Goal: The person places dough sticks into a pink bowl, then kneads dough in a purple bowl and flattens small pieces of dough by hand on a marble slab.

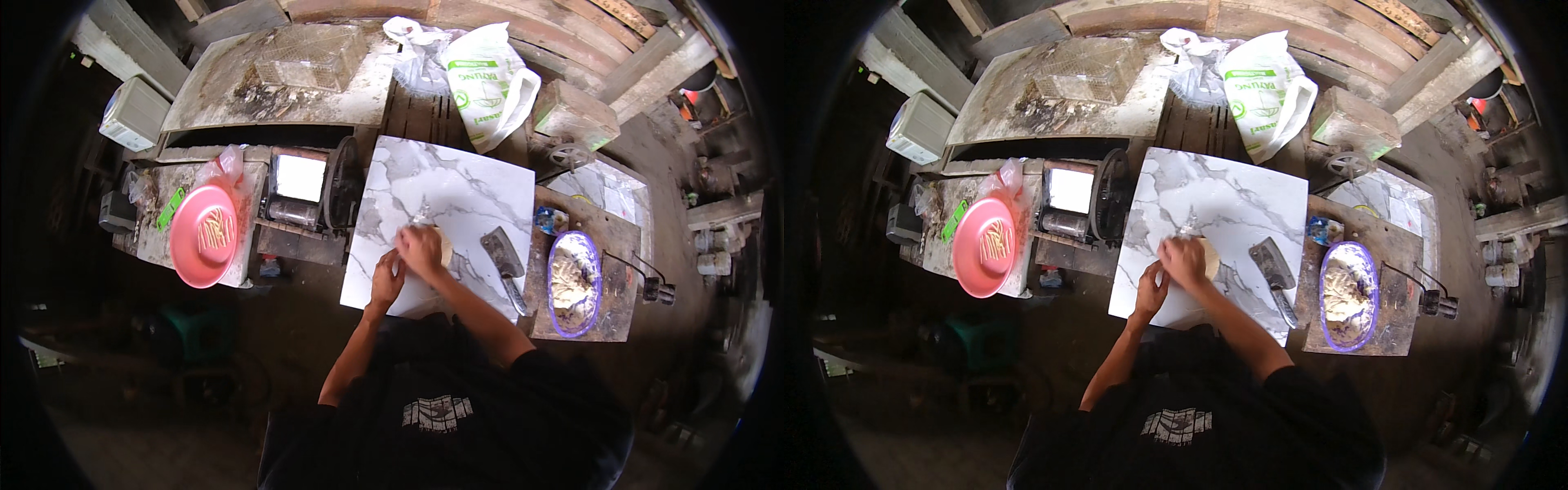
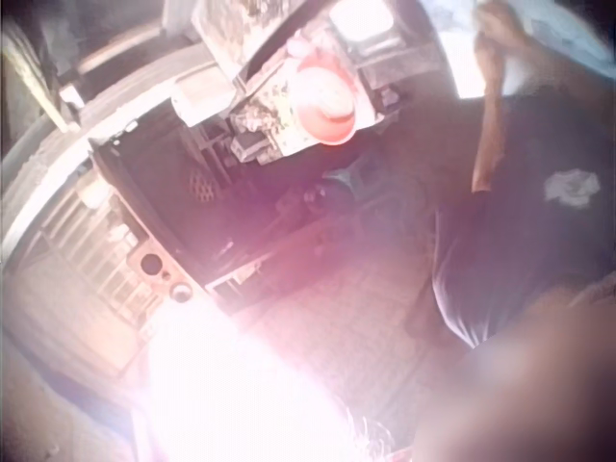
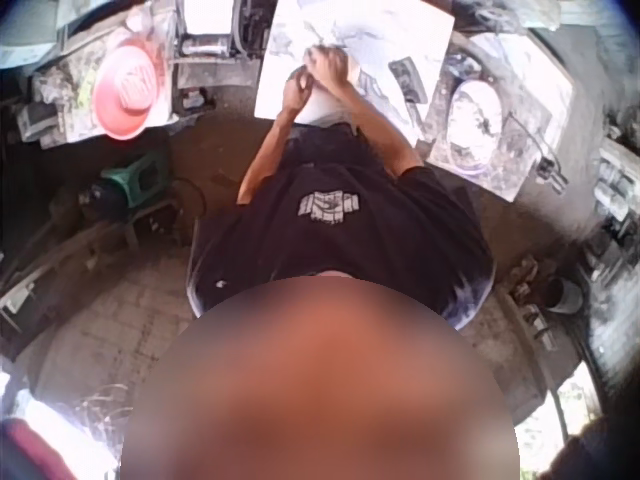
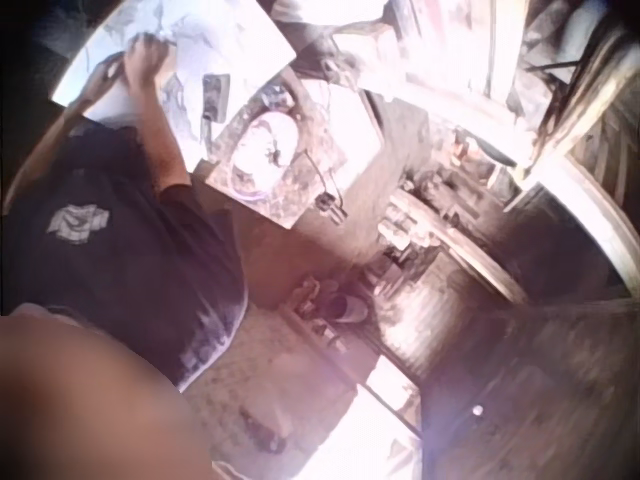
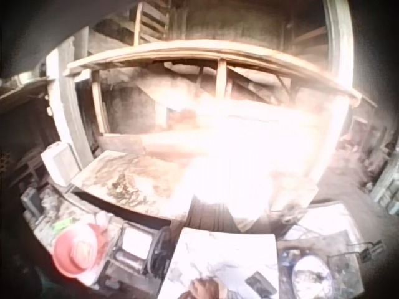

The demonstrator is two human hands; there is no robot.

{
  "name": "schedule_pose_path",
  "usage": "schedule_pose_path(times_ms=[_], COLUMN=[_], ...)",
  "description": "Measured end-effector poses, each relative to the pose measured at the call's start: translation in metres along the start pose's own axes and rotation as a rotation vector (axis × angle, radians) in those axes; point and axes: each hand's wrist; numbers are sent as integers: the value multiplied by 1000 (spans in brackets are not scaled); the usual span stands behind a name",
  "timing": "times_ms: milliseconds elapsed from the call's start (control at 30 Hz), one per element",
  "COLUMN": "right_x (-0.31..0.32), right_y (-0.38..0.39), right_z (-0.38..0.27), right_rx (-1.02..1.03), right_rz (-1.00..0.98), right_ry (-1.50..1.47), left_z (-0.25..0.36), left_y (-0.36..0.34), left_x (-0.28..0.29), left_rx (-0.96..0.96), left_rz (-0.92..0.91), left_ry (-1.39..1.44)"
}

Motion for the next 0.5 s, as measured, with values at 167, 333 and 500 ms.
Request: schedule_pose_path(times_ms=[167,333,500], right_x=[30,45,21], right_y=[28,8,-11], right_z=[3,38,59], right_rx=[50,-813,-737], right_rz=[200,175,237], right_ry=[-225,-492,-652], left_z=[-3,-5,-14], left_y=[1,-11,-36], left_x=[5,6,-3], left_rx=[-4,-41,-110], left_rz=[29,30,86], left_ry=[64,-88,-280])
Point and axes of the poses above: each hand's wrist, its own y-axis away from the middle knuckle, its own x-axis out of the back of the hand, z = x × y, and after that the axes turned 15 degrees about y, right-handed
